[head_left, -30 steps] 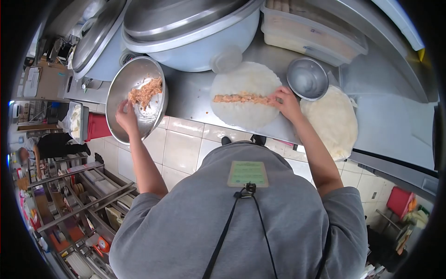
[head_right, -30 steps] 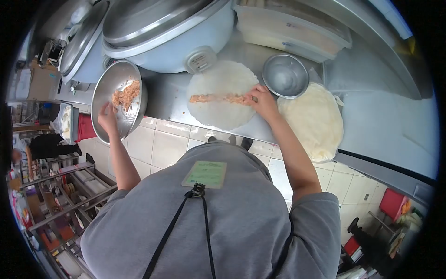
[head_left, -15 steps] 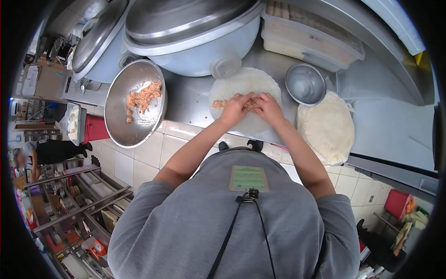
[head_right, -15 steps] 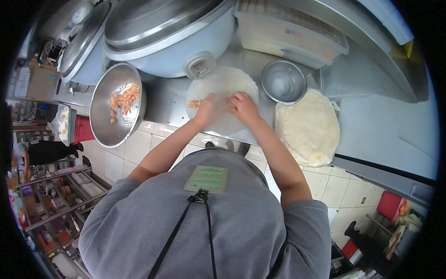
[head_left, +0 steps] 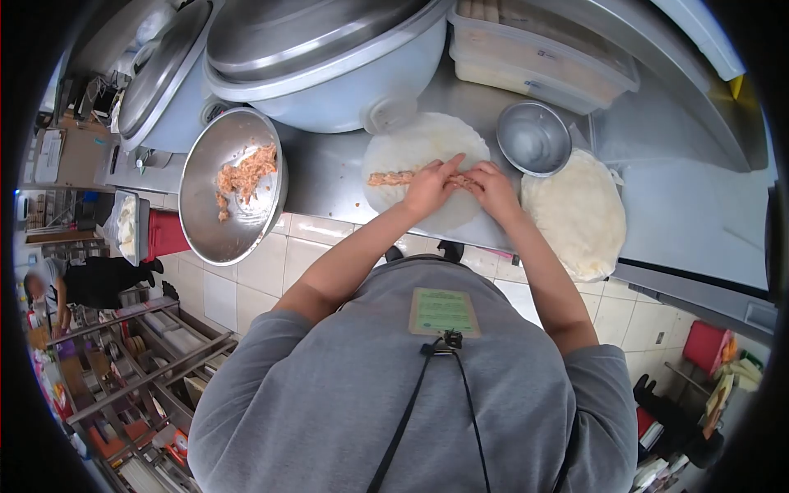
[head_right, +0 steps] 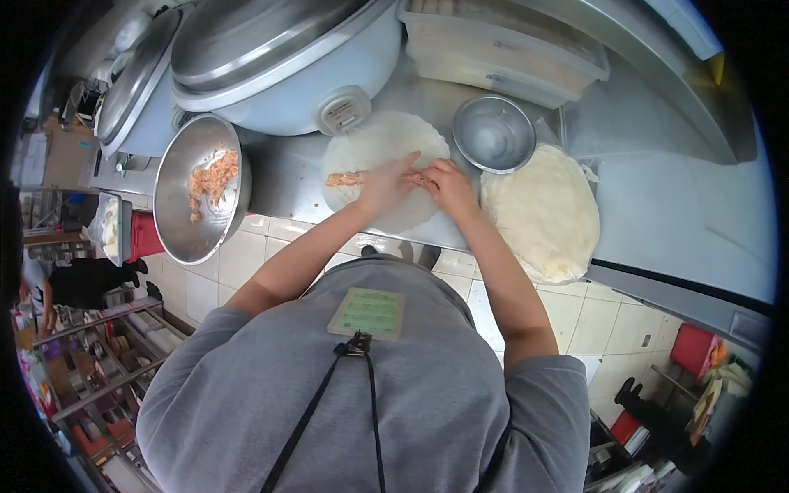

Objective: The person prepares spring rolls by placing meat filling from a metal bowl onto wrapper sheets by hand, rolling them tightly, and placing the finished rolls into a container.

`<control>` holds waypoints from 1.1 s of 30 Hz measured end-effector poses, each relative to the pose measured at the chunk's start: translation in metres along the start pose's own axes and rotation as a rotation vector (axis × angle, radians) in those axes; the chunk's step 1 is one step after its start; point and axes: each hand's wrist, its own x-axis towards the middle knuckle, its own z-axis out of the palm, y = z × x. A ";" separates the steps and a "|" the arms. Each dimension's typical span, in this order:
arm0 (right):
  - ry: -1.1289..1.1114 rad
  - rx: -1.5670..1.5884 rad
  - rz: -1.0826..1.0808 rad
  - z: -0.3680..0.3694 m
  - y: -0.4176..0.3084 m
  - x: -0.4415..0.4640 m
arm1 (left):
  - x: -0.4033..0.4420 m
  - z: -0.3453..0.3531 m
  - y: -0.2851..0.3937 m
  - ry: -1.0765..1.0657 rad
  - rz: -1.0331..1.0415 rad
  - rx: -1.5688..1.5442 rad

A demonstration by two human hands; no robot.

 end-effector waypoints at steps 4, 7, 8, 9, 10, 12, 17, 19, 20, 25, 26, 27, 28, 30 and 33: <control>0.099 0.019 -0.016 -0.006 -0.005 -0.006 | -0.003 -0.009 0.006 -0.030 0.043 0.118; 0.027 -0.011 0.017 -0.011 -0.003 -0.002 | -0.017 -0.043 -0.010 -0.021 -0.029 0.096; 0.024 -0.007 0.018 -0.012 -0.006 -0.001 | -0.024 -0.054 -0.016 -0.023 -0.034 0.098; 0.019 -0.094 -0.007 -0.015 -0.015 0.002 | -0.031 -0.065 -0.022 0.003 -0.066 0.079; 0.013 -0.182 -0.032 -0.013 -0.022 0.005 | -0.037 -0.075 -0.027 0.030 -0.099 0.062; -0.008 -0.199 -0.113 0.010 -0.031 0.016 | -0.047 -0.083 -0.040 0.068 -0.181 -0.011; -0.053 -0.124 -0.166 0.047 -0.015 0.040 | -0.055 -0.092 -0.040 0.081 -0.220 -0.029; -0.087 -0.135 -0.130 0.032 -0.033 0.041 | -0.054 -0.097 -0.034 0.173 -0.279 -0.123; -0.083 -0.132 -0.129 0.039 -0.039 0.043 | -0.055 -0.097 -0.037 0.170 -0.278 -0.120; 0.010 -0.142 -0.262 0.091 -0.050 0.061 | -0.049 -0.078 -0.038 0.255 -0.284 -0.191; 0.016 -0.143 -0.260 0.094 -0.046 0.061 | -0.048 -0.078 -0.037 0.251 -0.278 -0.190; 0.024 -0.129 -0.245 0.090 -0.046 0.059 | -0.046 -0.077 -0.037 0.258 -0.253 -0.165; 0.033 -0.117 -0.230 0.085 -0.046 0.058 | -0.043 -0.075 -0.036 0.266 -0.225 -0.142; 0.084 -0.173 -0.227 0.078 -0.048 0.053 | -0.038 -0.069 -0.035 0.246 -0.146 -0.095; 0.082 -0.221 -0.195 0.070 -0.046 0.046 | -0.032 -0.060 -0.033 0.208 -0.100 -0.052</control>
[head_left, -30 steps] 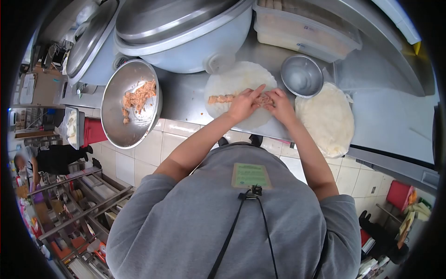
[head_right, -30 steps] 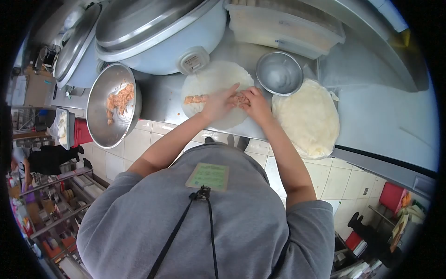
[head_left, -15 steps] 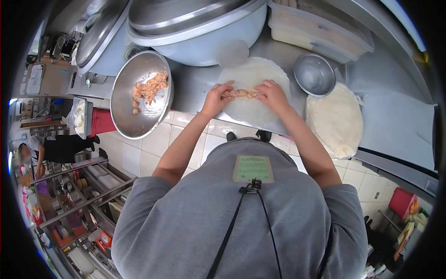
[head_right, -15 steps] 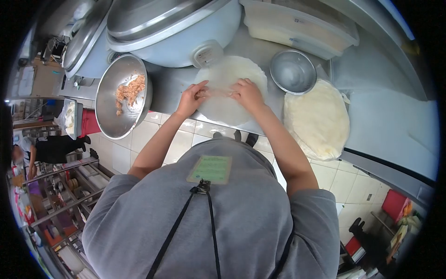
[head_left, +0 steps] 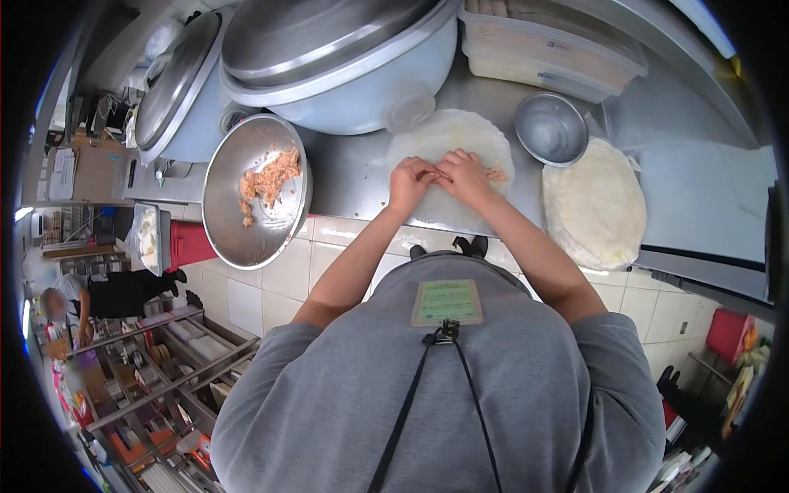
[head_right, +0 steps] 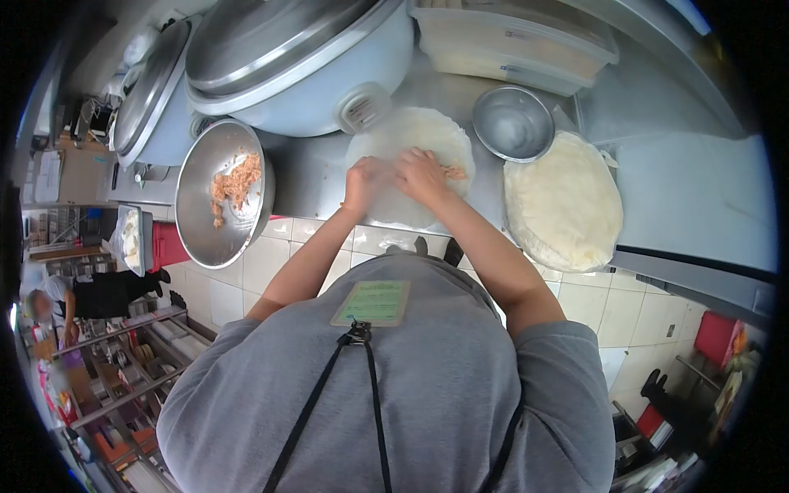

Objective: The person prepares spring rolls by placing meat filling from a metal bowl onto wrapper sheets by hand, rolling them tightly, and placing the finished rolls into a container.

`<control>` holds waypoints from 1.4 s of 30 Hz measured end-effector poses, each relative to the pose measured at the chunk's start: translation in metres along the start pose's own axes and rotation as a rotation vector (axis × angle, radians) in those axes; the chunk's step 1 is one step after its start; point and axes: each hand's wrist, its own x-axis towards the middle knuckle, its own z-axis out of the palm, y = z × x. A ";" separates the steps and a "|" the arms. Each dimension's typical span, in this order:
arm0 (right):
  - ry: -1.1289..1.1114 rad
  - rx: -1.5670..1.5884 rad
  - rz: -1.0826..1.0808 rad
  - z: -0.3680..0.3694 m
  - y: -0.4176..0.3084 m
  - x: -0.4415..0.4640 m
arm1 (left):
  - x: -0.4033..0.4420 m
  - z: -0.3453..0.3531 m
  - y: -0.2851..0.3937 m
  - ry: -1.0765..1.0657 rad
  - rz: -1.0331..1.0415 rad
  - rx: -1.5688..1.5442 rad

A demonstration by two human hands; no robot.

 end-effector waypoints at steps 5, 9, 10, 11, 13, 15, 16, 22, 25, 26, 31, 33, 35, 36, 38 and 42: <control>0.081 -0.021 0.021 -0.022 0.004 -0.011 | 0.010 0.007 0.011 -0.005 0.110 0.015; -0.042 -0.004 0.081 -0.029 0.016 -0.021 | 0.011 0.028 -0.001 -0.077 0.130 0.058; 0.009 0.019 0.051 -0.032 0.019 -0.024 | 0.012 0.029 -0.001 -0.091 0.128 0.098; 0.018 0.019 0.062 -0.036 0.023 -0.029 | 0.012 0.031 0.000 -0.102 0.137 0.098; 0.045 0.037 0.143 -0.050 0.027 -0.036 | 0.017 0.030 0.017 -0.043 0.178 -0.003; 0.010 0.050 0.164 -0.053 0.032 -0.041 | 0.017 0.042 0.018 -0.103 0.139 0.010; -0.030 0.062 0.175 -0.055 0.034 -0.043 | 0.018 0.047 0.017 -0.152 0.094 0.025; 0.071 0.097 0.188 -0.061 0.055 -0.062 | 0.025 0.063 0.040 -0.180 0.224 0.085; 0.094 0.156 0.171 -0.058 0.060 -0.067 | 0.025 0.077 0.042 -0.238 0.245 0.059; 0.094 0.156 0.173 -0.059 0.060 -0.069 | 0.025 0.078 0.040 -0.240 0.245 0.059; 0.100 0.236 0.300 -0.074 0.045 -0.066 | 0.013 0.033 0.022 -0.211 0.218 0.198; 0.062 0.163 0.250 -0.084 0.039 -0.065 | 0.005 0.003 0.009 -0.195 0.127 0.185; 0.022 0.092 0.197 -0.085 0.036 -0.069 | -0.004 -0.021 -0.005 -0.176 0.032 0.172; -0.034 0.053 0.022 -0.084 0.035 -0.074 | -0.008 -0.031 -0.010 -0.149 0.001 0.141; -0.097 0.020 -0.165 -0.078 0.031 -0.082 | -0.015 -0.048 -0.020 -0.148 -0.065 0.157; -0.254 -0.011 -0.391 -0.064 0.030 -0.075 | -0.021 -0.052 -0.024 -0.107 -0.117 0.131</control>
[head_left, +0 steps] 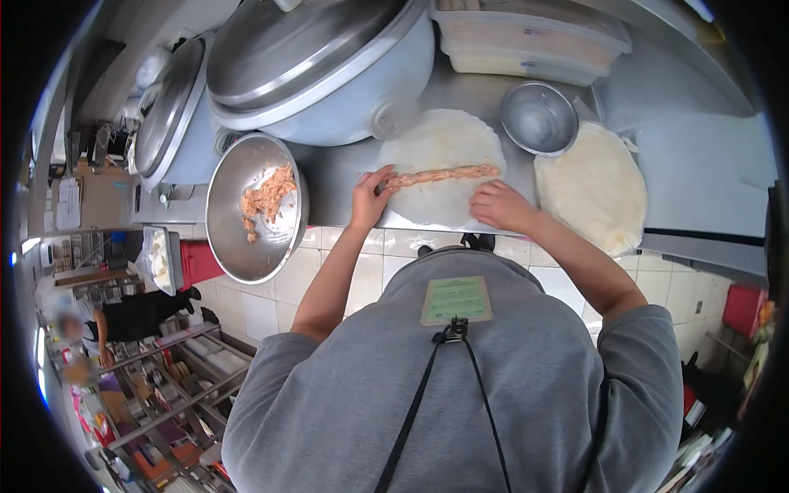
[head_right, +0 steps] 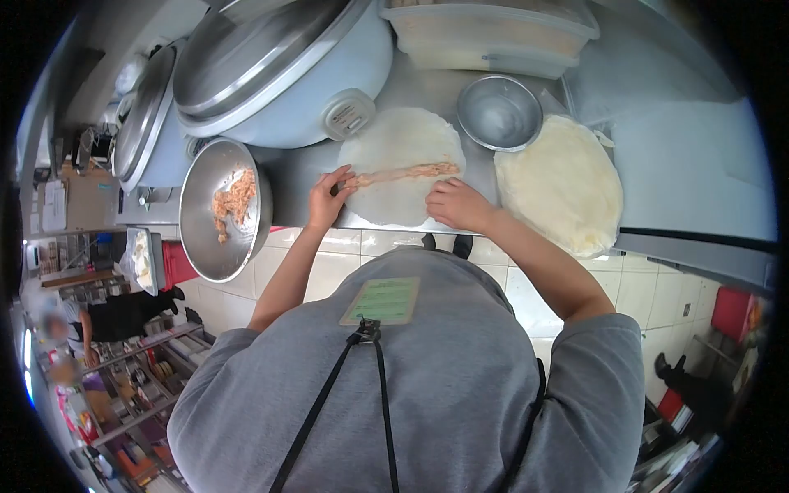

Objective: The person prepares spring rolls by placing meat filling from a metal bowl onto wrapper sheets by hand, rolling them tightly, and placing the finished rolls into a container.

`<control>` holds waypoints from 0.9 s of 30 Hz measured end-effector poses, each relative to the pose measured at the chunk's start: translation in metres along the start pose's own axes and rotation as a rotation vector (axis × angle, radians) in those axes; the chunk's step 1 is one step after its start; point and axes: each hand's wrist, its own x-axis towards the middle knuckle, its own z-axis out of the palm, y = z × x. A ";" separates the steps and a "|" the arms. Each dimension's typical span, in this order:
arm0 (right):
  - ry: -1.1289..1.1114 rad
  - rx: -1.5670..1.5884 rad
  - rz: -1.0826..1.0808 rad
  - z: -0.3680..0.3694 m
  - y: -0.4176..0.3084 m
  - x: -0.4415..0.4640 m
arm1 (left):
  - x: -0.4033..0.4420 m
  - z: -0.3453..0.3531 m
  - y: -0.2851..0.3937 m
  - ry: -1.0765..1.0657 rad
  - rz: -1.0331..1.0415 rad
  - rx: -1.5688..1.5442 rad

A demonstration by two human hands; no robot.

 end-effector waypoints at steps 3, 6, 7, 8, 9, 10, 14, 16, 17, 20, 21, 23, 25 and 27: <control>0.134 0.087 0.143 -0.010 0.010 0.030 | 0.004 -0.005 -0.005 0.009 -0.061 -0.201; 0.366 0.414 0.540 -0.010 0.034 0.055 | 0.013 -0.001 -0.022 -0.043 -0.040 -0.312; 0.423 0.569 0.744 -0.005 0.044 0.060 | 0.017 0.002 -0.014 -0.042 -0.178 -0.242; 0.419 0.556 0.727 -0.001 0.053 0.062 | 0.022 0.003 -0.007 -0.041 -0.316 -0.171; 0.375 0.566 0.795 0.001 0.055 0.061 | 0.025 0.002 -0.001 -0.027 -0.320 -0.177; 0.330 0.576 0.864 0.004 0.058 0.059 | 0.031 0.001 0.005 -0.046 -0.373 -0.150; 0.400 0.563 0.663 0.003 0.053 0.046 | 0.039 0.003 0.001 -0.054 -0.421 -0.060; 0.310 0.668 0.821 -0.003 0.047 0.047 | 0.033 0.012 0.002 0.108 -0.305 -0.082; 0.311 0.667 0.821 -0.002 0.047 0.048 | 0.030 0.019 0.003 0.268 -0.185 -0.103; 0.360 0.578 0.847 0.004 0.045 0.056 | 0.021 0.024 0.041 0.287 0.347 0.218; 0.332 0.540 0.846 0.000 0.041 0.059 | 0.018 0.033 0.041 0.284 0.346 0.214; 0.308 0.496 0.845 -0.009 0.035 0.062 | 0.015 0.052 0.033 0.128 0.411 0.280; 0.163 0.334 0.845 -0.015 0.032 0.065 | 0.012 0.052 0.032 0.134 0.412 0.287; 0.212 0.071 0.713 -0.018 0.028 0.069 | 0.011 0.051 0.028 0.115 0.394 0.296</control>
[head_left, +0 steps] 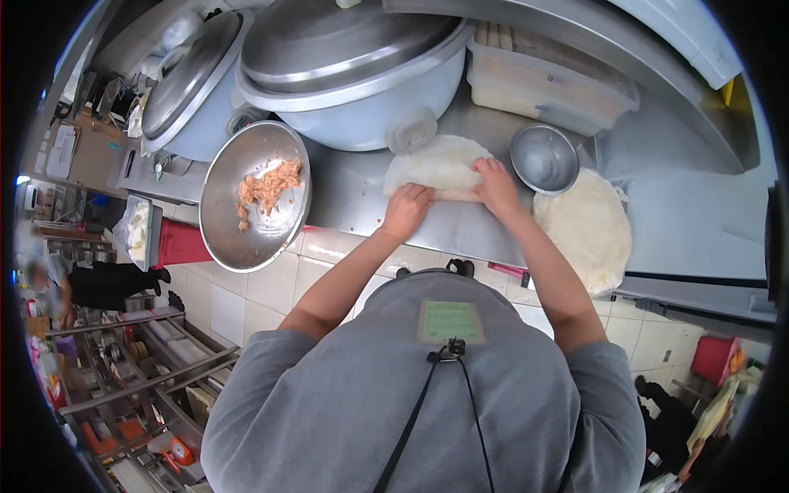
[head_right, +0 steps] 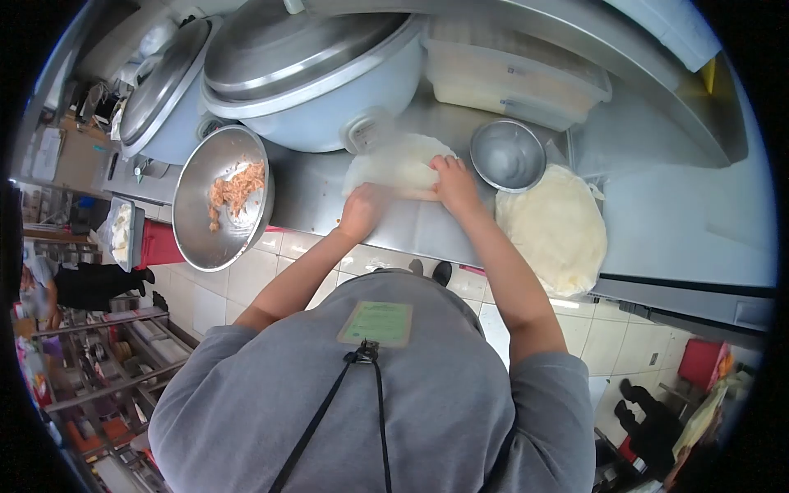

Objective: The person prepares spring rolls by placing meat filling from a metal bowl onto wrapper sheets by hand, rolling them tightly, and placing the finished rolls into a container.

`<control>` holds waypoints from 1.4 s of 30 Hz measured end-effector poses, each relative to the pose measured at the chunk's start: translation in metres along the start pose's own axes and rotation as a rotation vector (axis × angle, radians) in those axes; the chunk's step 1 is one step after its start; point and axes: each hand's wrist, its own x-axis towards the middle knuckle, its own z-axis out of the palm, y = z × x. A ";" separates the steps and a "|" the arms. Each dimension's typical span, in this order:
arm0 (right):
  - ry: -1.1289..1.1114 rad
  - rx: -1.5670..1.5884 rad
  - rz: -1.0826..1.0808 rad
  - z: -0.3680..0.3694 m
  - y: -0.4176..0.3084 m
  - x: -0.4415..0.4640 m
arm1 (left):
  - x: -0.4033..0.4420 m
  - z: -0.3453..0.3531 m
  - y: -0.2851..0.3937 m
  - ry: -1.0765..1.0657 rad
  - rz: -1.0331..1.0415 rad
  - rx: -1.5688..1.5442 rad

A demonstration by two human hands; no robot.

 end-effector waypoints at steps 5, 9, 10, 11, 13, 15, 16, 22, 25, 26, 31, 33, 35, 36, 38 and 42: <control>-0.017 0.069 -0.283 0.030 -0.024 -0.011 | 0.000 0.005 -0.010 0.013 -0.027 -0.021; -0.049 0.056 -0.222 0.017 0.001 -0.025 | -0.009 -0.027 -0.013 0.006 -0.208 -0.135; -0.030 0.065 -0.229 0.008 0.009 -0.030 | -0.015 -0.032 -0.018 0.006 -0.217 -0.134; -0.037 0.066 -0.233 0.000 0.016 -0.036 | -0.020 -0.037 -0.023 -0.010 -0.220 -0.143; -0.050 0.155 -0.198 -0.013 0.025 -0.043 | -0.024 -0.050 -0.031 -0.056 -0.227 -0.152; -0.009 0.261 -0.131 -0.016 0.031 -0.036 | -0.014 -0.062 -0.033 -0.129 -0.255 -0.143; 0.034 0.365 -0.057 -0.017 0.033 -0.032 | -0.008 -0.066 -0.035 -0.207 -0.280 -0.139; -0.026 0.280 -0.108 0.025 -0.029 0.003 | 0.058 -0.010 -0.037 -0.096 -0.152 -0.320; -0.057 0.167 -0.239 0.045 -0.055 -0.007 | 0.077 0.005 -0.036 -0.282 -0.333 -0.399; -0.047 0.100 -0.356 0.052 -0.054 -0.009 | 0.079 0.009 -0.039 -0.323 -0.329 -0.401; -0.162 0.056 -0.329 0.050 -0.060 -0.009 | 0.089 0.040 -0.062 -0.473 -0.310 -0.383; -0.194 0.041 -0.348 0.059 -0.070 -0.004 | 0.091 0.049 -0.065 -0.523 -0.304 -0.275; -0.084 0.098 -0.380 0.084 -0.074 -0.002 | 0.096 0.046 -0.061 -0.559 -0.300 -0.216; -0.084 0.099 -0.375 0.083 -0.076 -0.003 | 0.098 0.047 -0.062 -0.592 -0.295 -0.151; -0.303 0.020 -0.222 0.080 -0.081 -0.005 | 0.103 0.047 -0.064 -0.619 -0.281 -0.139; -0.143 0.011 -0.508 0.097 -0.077 0.003 | 0.108 0.040 -0.050 -0.680 -0.362 -0.103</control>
